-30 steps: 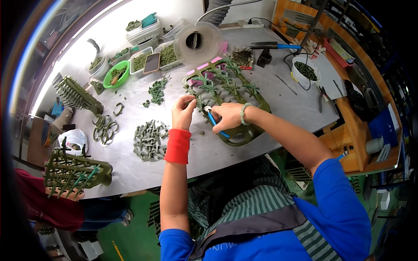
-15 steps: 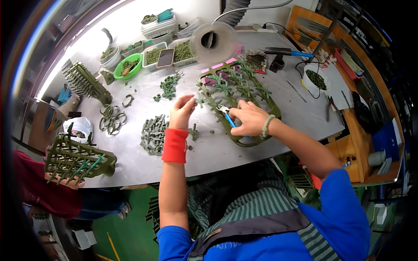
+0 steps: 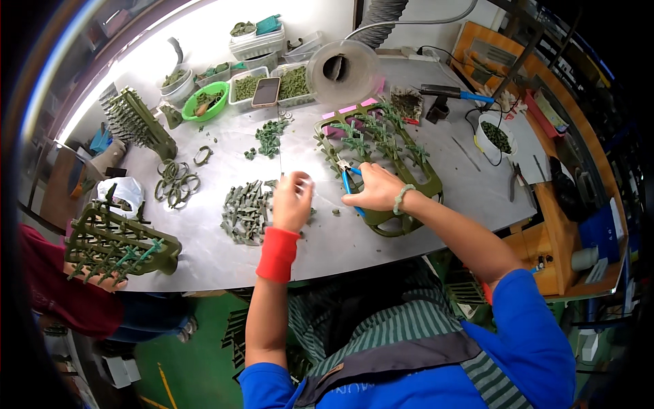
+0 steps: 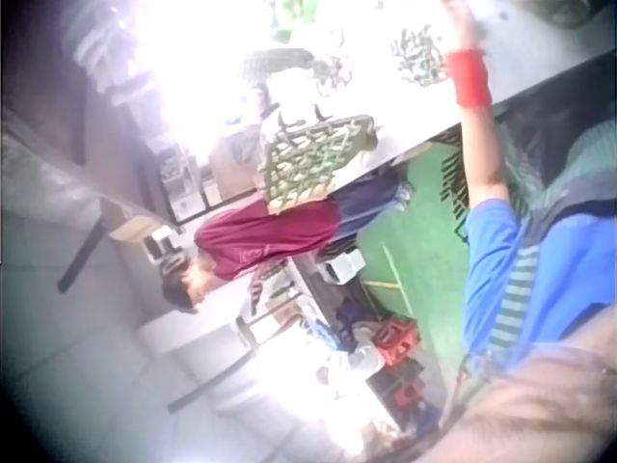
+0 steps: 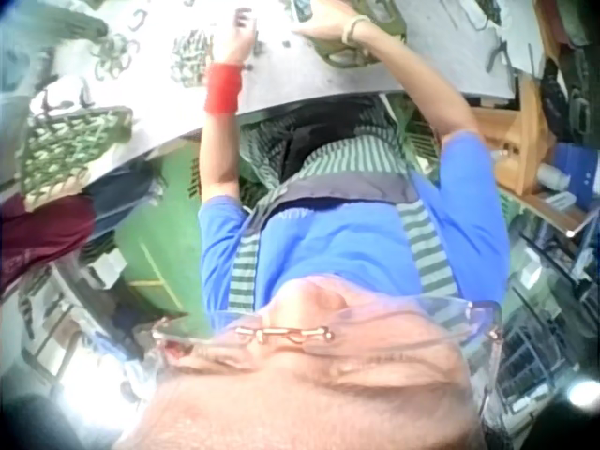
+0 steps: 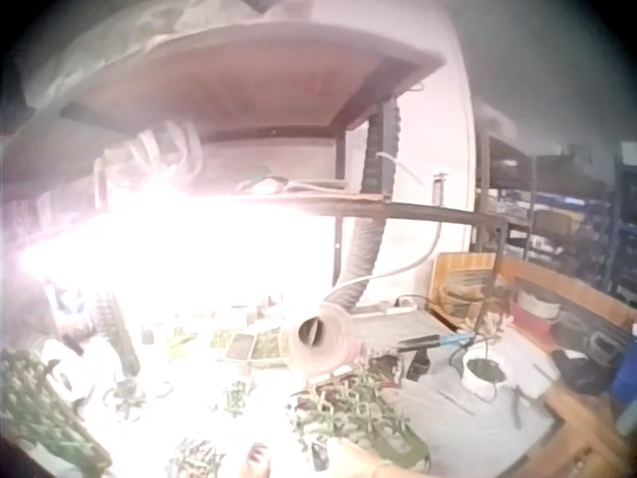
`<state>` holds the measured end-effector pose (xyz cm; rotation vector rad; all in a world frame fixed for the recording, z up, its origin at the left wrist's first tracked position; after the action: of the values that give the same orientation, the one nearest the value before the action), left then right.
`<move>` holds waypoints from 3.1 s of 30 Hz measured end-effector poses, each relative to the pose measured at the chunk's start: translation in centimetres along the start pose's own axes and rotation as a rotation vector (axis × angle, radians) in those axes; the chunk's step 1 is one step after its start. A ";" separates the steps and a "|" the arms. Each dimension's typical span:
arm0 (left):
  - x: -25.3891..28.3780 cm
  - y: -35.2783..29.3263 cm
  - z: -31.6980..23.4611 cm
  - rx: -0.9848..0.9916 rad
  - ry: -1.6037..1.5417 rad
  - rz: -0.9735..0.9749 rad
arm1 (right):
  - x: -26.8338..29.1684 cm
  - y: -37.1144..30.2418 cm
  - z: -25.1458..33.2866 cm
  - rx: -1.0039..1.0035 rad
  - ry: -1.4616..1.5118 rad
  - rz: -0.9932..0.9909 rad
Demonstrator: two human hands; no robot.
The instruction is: The person organizes green plastic frames on a table and then uses pliers and a heat tool to remove small plastic components from the frames.
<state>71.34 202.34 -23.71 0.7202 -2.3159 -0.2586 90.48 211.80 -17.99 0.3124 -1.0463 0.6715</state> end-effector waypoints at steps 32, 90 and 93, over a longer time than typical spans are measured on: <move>-9.7 -9.3 -5.0 0.647 -1.203 0.488 | -1.9 2.5 5.3 -0.109 -0.363 0.088; -0.1 -5.6 -1.6 0.327 -0.841 -0.096 | -0.2 -0.6 7.9 0.062 -0.340 0.128; -0.1 -4.3 -3.2 0.341 -0.917 -0.031 | -0.8 -4.3 6.8 0.232 -0.221 0.120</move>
<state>75.36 198.90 -22.95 0.9324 -3.2763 -0.2376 88.26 204.52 -15.11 0.5372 -1.2058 0.8842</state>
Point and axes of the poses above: each hand's wrist, its own y-axis towards the middle knuckle, its own x-axis out of the back of the hand, z = x × y, the point moved 4 cm from there along y, towards the middle knuckle, and after that the axes turned 4 degrees about -z, right-handed, at the moved point
